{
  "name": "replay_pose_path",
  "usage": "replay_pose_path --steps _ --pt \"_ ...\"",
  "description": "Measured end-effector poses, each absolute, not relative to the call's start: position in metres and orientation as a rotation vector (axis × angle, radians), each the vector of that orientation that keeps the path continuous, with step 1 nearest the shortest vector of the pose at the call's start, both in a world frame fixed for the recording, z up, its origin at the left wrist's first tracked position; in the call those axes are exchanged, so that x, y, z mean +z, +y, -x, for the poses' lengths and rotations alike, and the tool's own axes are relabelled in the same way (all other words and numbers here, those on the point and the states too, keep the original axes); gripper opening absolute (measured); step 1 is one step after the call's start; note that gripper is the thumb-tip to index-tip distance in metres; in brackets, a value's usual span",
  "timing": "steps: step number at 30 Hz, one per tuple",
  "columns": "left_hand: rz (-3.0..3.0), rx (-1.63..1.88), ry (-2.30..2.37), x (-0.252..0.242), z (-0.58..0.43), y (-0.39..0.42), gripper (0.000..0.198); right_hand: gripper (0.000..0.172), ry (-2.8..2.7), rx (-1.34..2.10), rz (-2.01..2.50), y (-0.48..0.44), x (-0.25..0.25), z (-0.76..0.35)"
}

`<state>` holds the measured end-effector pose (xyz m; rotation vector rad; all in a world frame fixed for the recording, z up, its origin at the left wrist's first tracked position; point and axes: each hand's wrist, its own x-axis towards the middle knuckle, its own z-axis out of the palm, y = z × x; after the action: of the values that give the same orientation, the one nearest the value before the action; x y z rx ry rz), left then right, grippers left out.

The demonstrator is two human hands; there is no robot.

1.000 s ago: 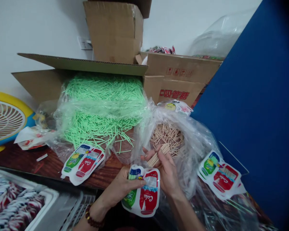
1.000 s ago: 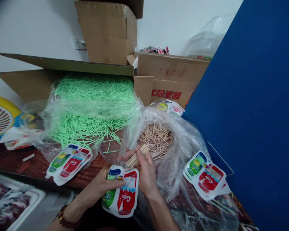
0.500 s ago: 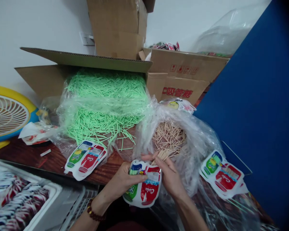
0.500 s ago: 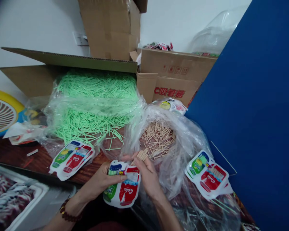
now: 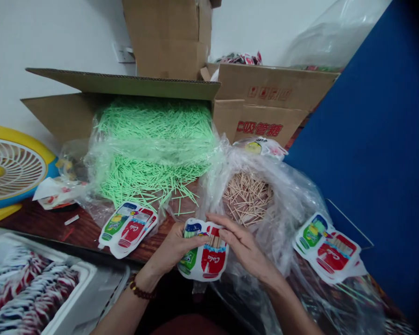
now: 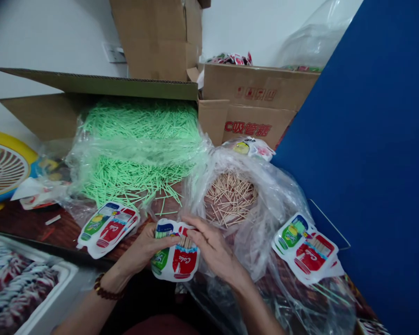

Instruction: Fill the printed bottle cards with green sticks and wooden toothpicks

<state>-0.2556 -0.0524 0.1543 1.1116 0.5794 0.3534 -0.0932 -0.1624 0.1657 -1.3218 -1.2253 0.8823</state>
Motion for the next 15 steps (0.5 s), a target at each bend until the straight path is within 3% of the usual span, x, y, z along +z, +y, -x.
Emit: replay_pose_path --steps 7,15 --pt "-1.050 0.403 0.590 0.153 0.255 -0.050 0.012 0.033 -0.786 1.257 1.063 -0.157 0.143 0.103" --pt "-1.030 0.375 0.611 0.158 0.258 -0.051 0.023 0.032 -0.554 1.223 1.070 -0.155 0.150 0.118"
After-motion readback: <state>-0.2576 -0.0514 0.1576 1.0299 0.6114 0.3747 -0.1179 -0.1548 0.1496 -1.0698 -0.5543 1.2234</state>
